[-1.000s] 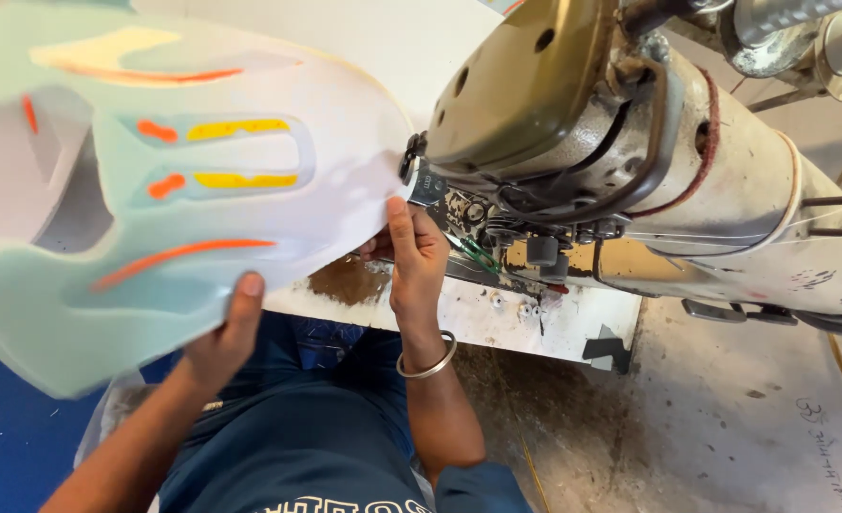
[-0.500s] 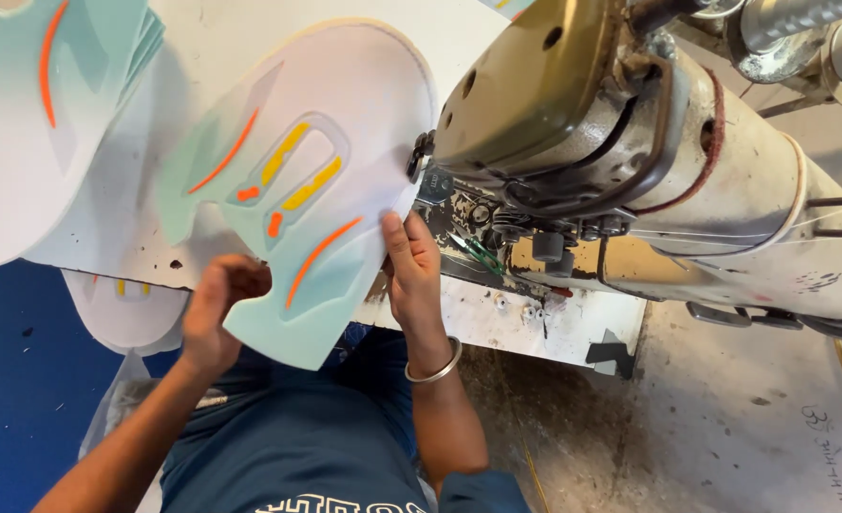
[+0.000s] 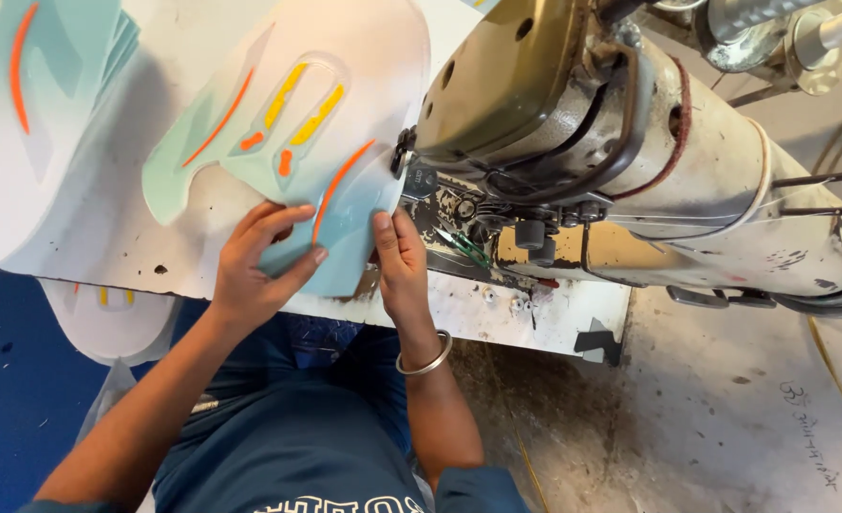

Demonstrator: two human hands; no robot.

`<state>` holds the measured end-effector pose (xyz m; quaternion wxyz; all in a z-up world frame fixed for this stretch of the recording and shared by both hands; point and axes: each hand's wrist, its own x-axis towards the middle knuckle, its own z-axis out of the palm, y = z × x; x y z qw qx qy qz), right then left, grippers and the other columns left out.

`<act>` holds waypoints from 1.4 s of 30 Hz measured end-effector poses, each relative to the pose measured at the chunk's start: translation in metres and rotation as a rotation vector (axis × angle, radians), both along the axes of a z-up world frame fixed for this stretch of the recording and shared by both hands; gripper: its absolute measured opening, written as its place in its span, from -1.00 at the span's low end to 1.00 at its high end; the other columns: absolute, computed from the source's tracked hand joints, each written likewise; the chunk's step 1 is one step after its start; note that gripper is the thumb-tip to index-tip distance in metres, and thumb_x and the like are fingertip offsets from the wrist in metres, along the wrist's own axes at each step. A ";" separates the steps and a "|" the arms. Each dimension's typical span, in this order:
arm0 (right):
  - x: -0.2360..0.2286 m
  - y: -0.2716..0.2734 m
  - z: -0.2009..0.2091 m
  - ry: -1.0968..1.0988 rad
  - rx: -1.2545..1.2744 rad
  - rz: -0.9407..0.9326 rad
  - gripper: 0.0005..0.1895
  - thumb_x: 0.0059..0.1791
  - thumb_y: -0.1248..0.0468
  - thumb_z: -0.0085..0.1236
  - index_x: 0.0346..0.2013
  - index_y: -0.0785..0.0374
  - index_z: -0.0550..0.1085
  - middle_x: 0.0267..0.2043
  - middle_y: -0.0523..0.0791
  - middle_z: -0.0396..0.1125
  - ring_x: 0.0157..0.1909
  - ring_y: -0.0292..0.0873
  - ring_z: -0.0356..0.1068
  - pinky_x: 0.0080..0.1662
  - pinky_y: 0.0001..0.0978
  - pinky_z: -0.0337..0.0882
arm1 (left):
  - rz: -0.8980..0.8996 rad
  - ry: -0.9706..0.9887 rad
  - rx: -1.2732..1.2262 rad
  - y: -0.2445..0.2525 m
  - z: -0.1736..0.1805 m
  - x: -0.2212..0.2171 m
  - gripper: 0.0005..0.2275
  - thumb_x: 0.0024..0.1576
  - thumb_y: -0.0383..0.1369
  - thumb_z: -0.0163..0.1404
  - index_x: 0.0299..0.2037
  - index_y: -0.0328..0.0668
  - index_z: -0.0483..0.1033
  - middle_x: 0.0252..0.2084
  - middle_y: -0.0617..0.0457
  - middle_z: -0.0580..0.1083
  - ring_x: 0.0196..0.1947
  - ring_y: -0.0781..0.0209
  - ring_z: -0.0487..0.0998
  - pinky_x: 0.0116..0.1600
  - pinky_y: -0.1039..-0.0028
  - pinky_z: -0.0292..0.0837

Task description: The person uses a sewing machine to stitch the edges of light blue and white face masks with orange and yellow markings. They guide the masks under the needle, cut the thread, and repeat the process for multiple masks.

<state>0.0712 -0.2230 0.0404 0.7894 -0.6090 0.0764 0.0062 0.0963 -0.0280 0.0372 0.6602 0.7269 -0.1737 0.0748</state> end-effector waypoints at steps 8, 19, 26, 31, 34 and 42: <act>-0.001 -0.003 -0.003 0.000 -0.098 -0.037 -0.60 0.31 0.08 -0.11 0.19 0.37 0.44 -0.21 -0.22 0.31 -0.25 -0.44 0.20 -0.21 -0.58 0.23 | -0.032 0.002 -0.016 -0.016 0.019 0.031 -0.53 0.09 -0.50 0.27 0.24 -0.25 0.47 -0.06 -0.01 0.46 -0.10 0.20 0.44 0.03 0.44 0.41; 0.012 0.005 0.009 0.038 -0.002 -0.110 -0.62 0.21 0.05 -0.06 -0.10 0.36 0.48 -0.29 -0.06 0.46 -0.35 -0.25 0.43 -0.25 -0.36 0.52 | -0.052 -0.060 0.030 -0.030 0.041 0.077 -0.51 0.13 -0.46 0.25 0.28 -0.29 0.42 -0.03 -0.04 0.42 -0.03 0.12 0.44 0.07 0.39 0.42; 0.020 0.005 0.012 0.124 -0.065 -0.248 -0.57 0.15 0.02 0.01 -0.16 0.40 0.54 -0.41 -0.02 0.48 -0.53 -0.27 0.34 -0.45 -0.44 0.36 | 0.001 -0.271 0.158 -0.035 0.044 0.109 -0.56 0.17 -0.39 0.24 0.25 -0.28 0.45 0.04 -0.19 0.45 0.02 -0.10 0.51 0.11 0.31 0.48; -0.024 -0.009 -0.018 0.101 -0.184 -0.119 -0.58 0.16 0.06 -0.05 -0.12 0.40 0.52 -0.37 -0.05 0.49 -0.48 -0.29 0.36 -0.38 -0.46 0.37 | 0.057 -0.037 0.384 0.019 0.053 0.102 -0.65 0.27 -0.23 0.17 0.23 -0.08 0.53 -0.04 -0.12 0.58 -0.08 -0.09 0.58 -0.03 0.25 0.47; -0.070 -0.016 -0.045 0.154 -0.272 -0.075 -0.59 0.17 0.09 -0.04 -0.14 0.43 0.54 -0.37 -0.04 0.47 -0.46 -0.29 0.34 -0.37 -0.46 0.36 | 0.351 -0.119 0.543 0.103 0.007 0.093 -0.59 0.23 -0.24 0.19 0.27 -0.09 0.49 0.02 -0.10 0.57 -0.02 -0.08 0.57 0.06 0.21 0.44; -0.129 -0.014 -0.085 0.373 -0.441 -0.041 -0.63 0.12 0.09 -0.03 -0.10 0.33 0.57 -0.31 -0.08 0.54 -0.41 -0.34 0.37 -0.33 -0.52 0.36 | 0.915 0.026 0.963 0.329 -0.093 0.084 -0.10 0.10 -0.04 0.36 0.43 -0.56 0.10 0.33 -0.48 0.33 0.26 -0.42 0.29 0.26 -0.04 0.18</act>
